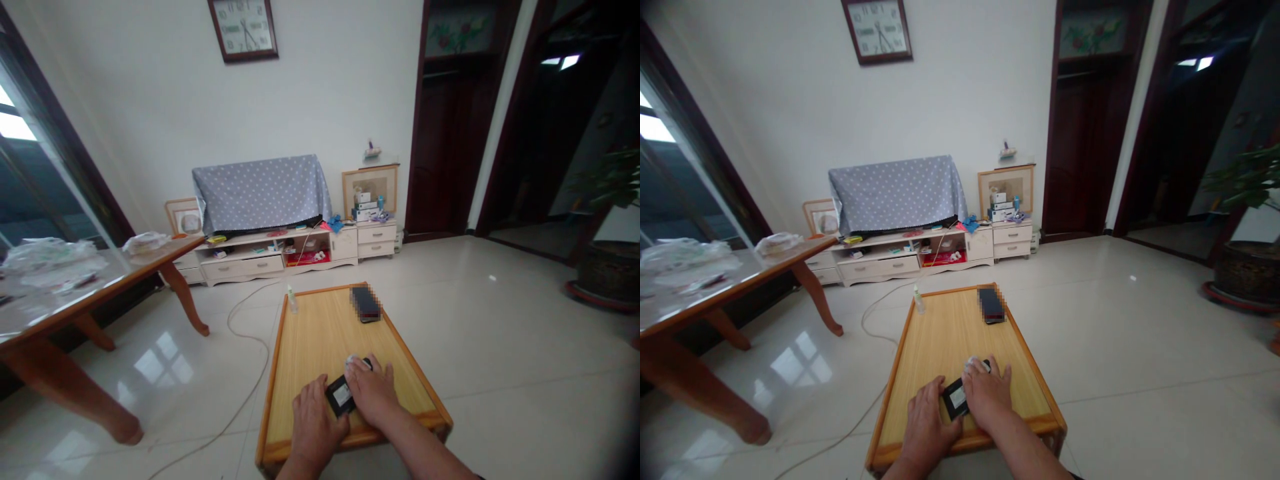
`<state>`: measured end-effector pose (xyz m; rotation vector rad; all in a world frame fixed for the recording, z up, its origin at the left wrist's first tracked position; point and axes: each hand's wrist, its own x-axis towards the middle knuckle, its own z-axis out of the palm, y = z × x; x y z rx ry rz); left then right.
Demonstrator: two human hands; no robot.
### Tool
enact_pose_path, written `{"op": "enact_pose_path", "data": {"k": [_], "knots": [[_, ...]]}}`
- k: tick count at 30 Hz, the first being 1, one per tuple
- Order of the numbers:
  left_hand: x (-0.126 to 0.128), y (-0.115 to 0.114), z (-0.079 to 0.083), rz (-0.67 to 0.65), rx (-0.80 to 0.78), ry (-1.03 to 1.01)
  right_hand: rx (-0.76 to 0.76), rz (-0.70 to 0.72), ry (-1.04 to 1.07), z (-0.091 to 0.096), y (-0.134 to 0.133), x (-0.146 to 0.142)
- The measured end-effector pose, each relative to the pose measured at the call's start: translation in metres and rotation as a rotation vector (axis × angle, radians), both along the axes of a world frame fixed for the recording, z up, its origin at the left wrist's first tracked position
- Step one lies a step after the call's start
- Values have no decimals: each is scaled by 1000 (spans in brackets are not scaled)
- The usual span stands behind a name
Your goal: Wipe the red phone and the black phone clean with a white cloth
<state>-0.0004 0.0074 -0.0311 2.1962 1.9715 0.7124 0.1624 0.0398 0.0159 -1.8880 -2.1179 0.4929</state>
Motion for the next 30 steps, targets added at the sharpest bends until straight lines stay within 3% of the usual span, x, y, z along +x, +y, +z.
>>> {"op": "enact_pose_path", "data": {"k": [6, 13, 20, 22, 27, 30], "knots": [[-1, 1, -1, 7, -10, -4, 42, 240, 61, -13, -25, -14], [3, -1, 6, 11, -46, 1, -28, -90, -82, -6, 0, 32], [1, 0, 7, -19, -67, -12, -20, 241, 55, -11, -51, 17], [2, 1, 8, -15, -74, -6, -33, 203, 39, -9, -51, 23], [5, 1, 12, -11, -82, 9, -60, -46, -77, 1, -30, 50], [4, 1, 12, -9, -82, 16, -51, 49, -29, 0, -40, 41]]}}
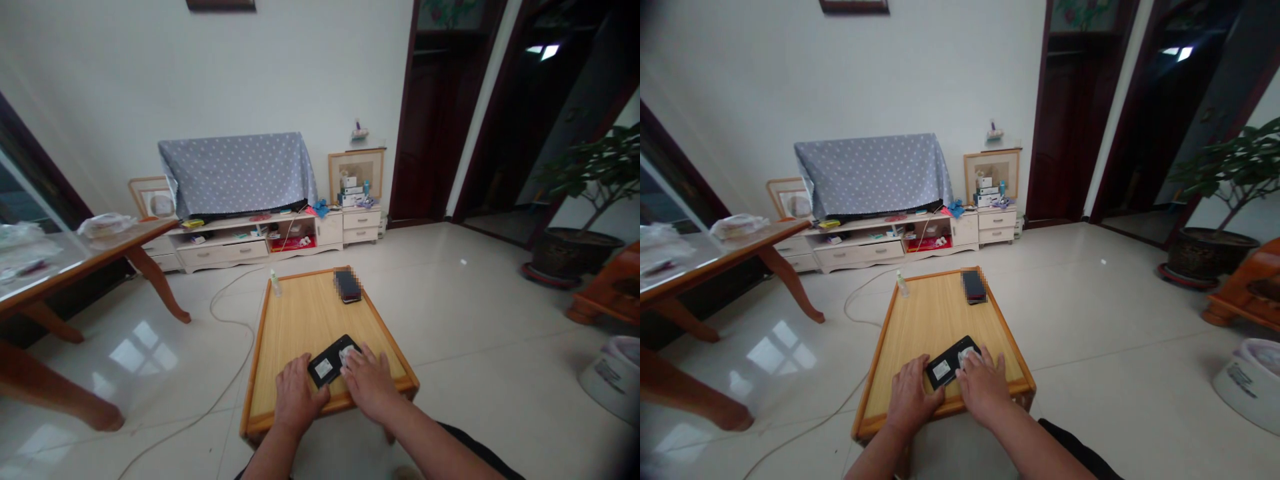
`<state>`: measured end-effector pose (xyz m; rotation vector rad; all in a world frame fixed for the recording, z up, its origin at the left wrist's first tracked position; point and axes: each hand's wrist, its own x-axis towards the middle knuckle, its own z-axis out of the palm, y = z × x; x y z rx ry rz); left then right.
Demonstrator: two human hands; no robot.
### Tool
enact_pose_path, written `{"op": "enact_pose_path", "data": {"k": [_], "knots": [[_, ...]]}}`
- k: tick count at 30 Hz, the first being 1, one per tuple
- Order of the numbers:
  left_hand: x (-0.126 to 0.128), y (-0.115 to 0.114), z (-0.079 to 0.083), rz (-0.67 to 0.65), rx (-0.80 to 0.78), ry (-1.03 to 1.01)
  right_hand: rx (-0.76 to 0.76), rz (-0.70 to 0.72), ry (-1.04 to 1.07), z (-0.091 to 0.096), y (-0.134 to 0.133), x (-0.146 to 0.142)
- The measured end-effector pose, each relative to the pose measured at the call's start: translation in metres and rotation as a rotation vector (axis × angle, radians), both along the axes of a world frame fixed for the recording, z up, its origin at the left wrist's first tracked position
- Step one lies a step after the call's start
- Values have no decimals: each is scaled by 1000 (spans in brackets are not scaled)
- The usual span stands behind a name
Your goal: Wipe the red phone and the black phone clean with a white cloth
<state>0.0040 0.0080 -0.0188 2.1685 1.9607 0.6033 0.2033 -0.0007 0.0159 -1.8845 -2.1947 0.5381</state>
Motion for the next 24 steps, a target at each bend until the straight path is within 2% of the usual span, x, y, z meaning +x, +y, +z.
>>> {"op": "enact_pose_path", "data": {"k": [3, 5, 9, 11, 17, 19, 22, 24], "knots": [[0, 0, -1, -4, -9, 5, -3, 174, 103, -3, -16, -15], [0, 0, -1, -5, -10, 7, -13, 191, 114, -3, -15, -16], [2, -1, 3, 8, -7, 9, -23, -31, 7, 4, 9, -2], [2, -1, 4, 0, -9, -2, -26, -77, -11, 6, 14, -2], [-2, -2, 0, -10, -5, -19, -39, 221, 127, 0, -10, -30], [-1, -2, 0, -5, -1, -18, -36, 179, 103, 2, -4, -28], [2, -2, 4, -1, -6, -7, -39, -5, 31, 7, 14, -18], [3, -2, 6, 9, -23, 3, -37, -46, 17, 8, 19, -18]]}}
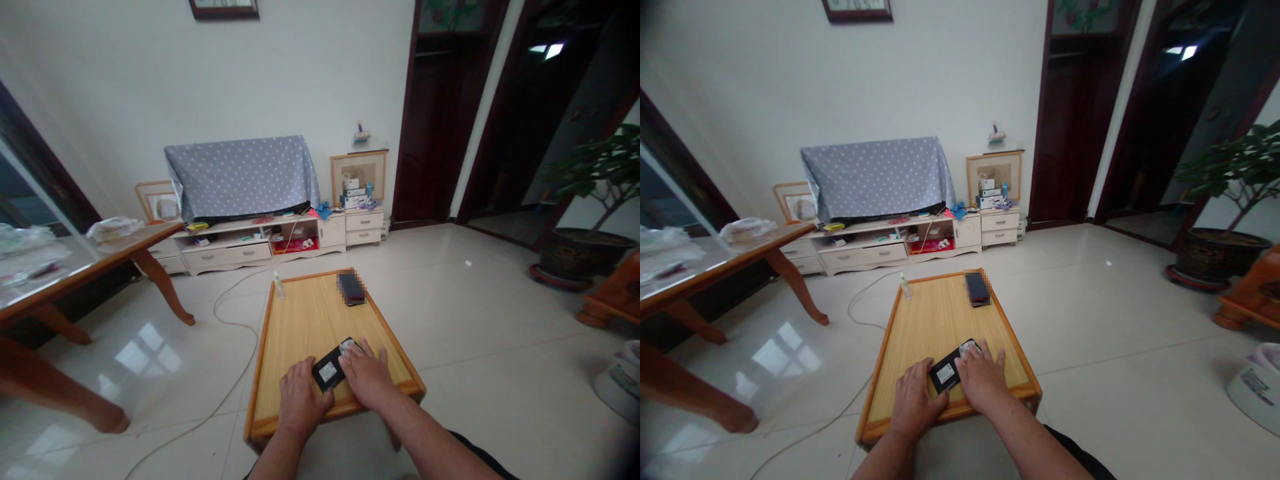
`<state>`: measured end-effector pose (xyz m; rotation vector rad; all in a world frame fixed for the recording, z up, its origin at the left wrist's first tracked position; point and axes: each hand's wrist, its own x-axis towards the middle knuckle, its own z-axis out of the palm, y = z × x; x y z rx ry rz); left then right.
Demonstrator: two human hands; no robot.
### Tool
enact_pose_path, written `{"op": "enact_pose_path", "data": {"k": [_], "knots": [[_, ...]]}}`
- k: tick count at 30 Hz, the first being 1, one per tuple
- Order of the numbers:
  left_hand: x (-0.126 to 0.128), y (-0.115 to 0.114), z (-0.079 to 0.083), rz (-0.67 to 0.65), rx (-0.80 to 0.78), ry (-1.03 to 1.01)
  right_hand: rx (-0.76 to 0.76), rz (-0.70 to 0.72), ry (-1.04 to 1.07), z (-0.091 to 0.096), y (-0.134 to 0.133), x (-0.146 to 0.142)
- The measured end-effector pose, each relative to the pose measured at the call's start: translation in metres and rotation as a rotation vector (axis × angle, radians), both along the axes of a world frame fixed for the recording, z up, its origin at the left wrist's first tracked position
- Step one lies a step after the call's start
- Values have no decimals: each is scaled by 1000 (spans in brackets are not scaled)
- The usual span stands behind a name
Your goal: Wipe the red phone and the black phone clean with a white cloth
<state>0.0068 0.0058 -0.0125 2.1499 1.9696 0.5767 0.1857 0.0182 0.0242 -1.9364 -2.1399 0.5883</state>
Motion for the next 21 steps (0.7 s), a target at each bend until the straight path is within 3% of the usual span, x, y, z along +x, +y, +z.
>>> {"op": "enact_pose_path", "data": {"k": [6, 13, 19, 21], "knots": [[-2, 1, -3, 2, -3, -14, 69, 249, 99, -10, -20, -25], [1, 0, 2, 2, -5, 4, 61, -45, -5, -9, 18, -4], [1, 0, 6, -7, -8, 25, 112, 206, 107, -19, -4, -22], [1, 0, 5, -10, -4, 22, 112, 174, 101, -20, -3, -20]]}}
